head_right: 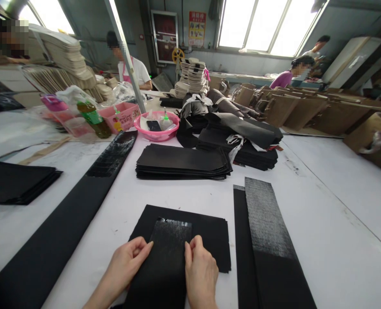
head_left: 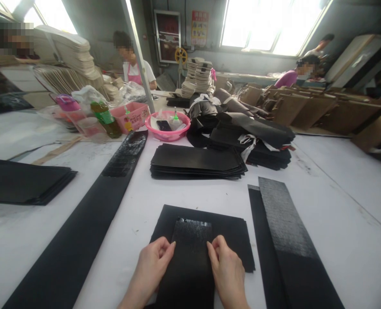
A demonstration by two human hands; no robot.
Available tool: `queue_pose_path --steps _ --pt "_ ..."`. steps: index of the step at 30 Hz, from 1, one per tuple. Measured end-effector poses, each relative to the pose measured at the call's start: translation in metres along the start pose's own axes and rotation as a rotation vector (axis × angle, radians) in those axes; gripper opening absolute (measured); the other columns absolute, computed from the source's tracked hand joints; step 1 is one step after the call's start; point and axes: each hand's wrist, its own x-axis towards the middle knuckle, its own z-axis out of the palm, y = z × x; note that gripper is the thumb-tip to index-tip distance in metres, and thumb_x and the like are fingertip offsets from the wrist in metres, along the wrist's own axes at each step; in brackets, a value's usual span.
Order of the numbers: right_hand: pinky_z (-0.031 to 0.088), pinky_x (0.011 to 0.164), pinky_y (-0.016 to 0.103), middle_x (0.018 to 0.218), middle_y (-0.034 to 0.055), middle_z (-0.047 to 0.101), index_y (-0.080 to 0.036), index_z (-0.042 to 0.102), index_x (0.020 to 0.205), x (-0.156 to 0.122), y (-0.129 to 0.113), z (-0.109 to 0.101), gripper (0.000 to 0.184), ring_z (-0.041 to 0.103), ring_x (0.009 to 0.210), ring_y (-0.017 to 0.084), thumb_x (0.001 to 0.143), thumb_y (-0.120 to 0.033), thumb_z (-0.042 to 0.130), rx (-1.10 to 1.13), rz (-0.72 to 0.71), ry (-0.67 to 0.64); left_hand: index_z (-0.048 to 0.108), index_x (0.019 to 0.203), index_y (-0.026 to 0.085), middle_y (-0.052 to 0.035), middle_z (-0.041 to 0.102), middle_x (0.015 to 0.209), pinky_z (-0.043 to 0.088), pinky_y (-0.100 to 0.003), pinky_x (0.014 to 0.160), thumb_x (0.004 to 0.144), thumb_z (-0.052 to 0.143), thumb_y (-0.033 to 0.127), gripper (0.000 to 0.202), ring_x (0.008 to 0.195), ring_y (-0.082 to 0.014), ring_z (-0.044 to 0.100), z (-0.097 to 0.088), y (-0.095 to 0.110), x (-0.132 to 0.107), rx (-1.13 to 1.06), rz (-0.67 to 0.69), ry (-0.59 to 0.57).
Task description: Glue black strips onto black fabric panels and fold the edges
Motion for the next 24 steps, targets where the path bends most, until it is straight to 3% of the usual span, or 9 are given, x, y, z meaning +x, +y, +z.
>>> queue_pose_path --steps 24 --pt "0.027 0.057 0.026 0.066 -0.0031 0.061 -0.026 0.045 0.079 0.0008 -0.0047 -0.0075 0.025 0.064 0.070 0.022 0.097 -0.042 0.036 -0.022 0.059 -0.132 0.043 0.060 0.019 0.0057 0.039 0.050 0.022 -0.021 0.047 0.084 0.048 0.049 0.039 0.049 -0.0099 0.034 0.0006 0.0026 -0.0001 -0.002 0.004 0.028"
